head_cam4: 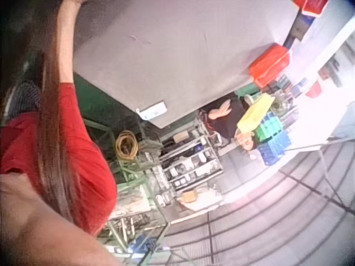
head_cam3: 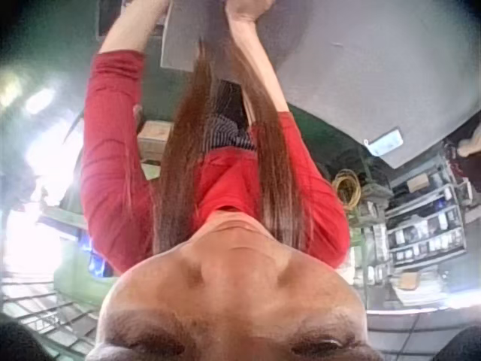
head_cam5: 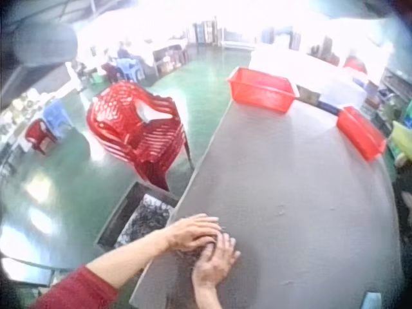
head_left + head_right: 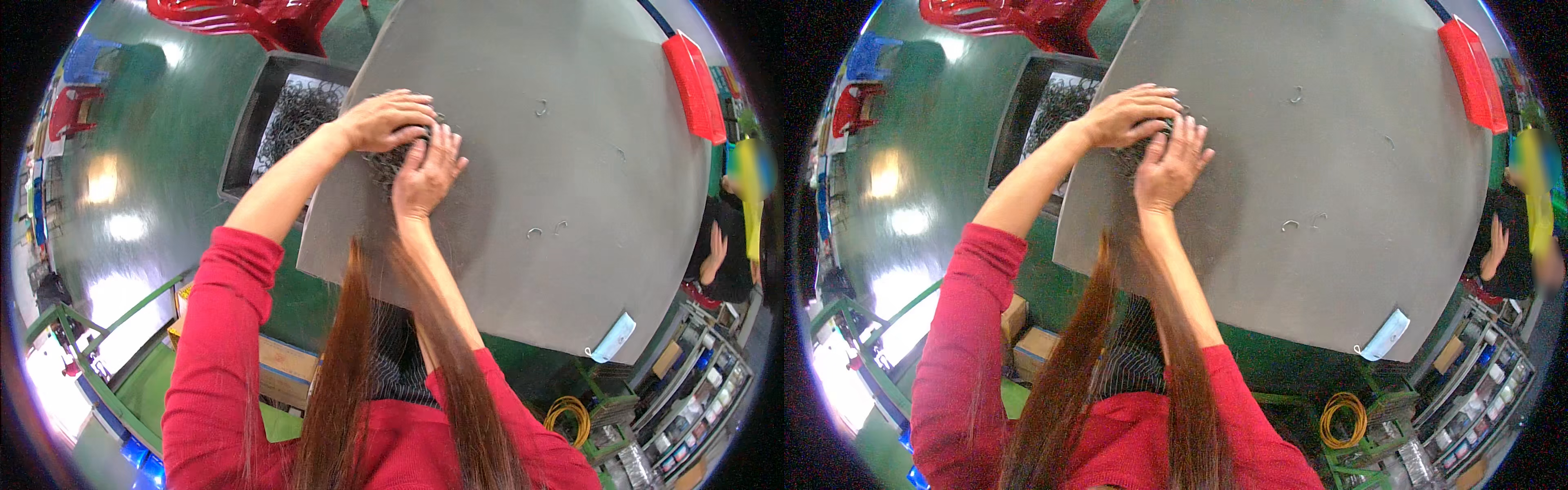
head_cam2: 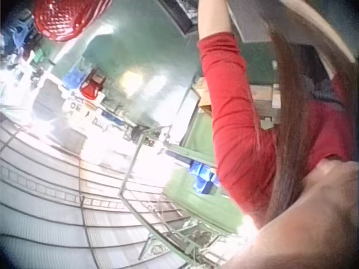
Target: The person sorts small black plastic fasteners and metal hooks on a table, separating the fasteners into a red basket and the hooks into a yellow basket. The person repeatedly gathers, separates, and places the items into their respective containers.
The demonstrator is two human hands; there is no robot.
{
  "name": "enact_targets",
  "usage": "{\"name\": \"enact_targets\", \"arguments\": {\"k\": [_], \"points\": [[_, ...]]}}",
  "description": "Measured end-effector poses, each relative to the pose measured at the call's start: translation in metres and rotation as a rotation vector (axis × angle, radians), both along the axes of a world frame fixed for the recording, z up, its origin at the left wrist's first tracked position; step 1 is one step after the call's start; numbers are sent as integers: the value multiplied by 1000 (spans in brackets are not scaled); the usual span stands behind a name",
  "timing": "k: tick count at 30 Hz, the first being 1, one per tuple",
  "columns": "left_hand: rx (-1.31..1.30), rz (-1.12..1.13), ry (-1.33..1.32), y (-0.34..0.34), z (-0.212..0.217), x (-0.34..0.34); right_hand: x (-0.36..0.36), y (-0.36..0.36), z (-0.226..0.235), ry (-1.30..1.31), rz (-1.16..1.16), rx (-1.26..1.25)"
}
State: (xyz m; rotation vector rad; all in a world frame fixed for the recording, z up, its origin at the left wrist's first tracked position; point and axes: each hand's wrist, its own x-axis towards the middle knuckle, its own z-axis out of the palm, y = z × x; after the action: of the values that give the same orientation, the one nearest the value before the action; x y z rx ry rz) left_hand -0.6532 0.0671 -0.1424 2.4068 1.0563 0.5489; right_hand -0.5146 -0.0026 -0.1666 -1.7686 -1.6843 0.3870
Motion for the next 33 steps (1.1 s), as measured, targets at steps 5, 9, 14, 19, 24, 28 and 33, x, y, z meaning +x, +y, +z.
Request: {"name": "enact_targets", "arguments": {"k": [5, 9, 14, 19, 24, 28, 33], "points": [[9, 268, 129, -54, 13, -98, -98, -27, 10, 103, 214, -40], [-46, 423, 181, -74, 21, -142, -123, -35, 18, 362, 447, -119], [-46, 643, 18, -100, 39, -150, 2, 55, 45, 95, 395, 122], [-75, 727, -115, -127, 36, -130, 282, 193, -6, -341, -321, 157], [-216, 864, -175, -172, 18, -109, 322, 211, -14, -480, -176, -158], [-264, 910, -216, -196, 23, -87, 180, 145, -25, -483, 197, 111], [-247, 938, -123, -238, 51, -74, 105, 74, 18, -234, 383, 109]]}}
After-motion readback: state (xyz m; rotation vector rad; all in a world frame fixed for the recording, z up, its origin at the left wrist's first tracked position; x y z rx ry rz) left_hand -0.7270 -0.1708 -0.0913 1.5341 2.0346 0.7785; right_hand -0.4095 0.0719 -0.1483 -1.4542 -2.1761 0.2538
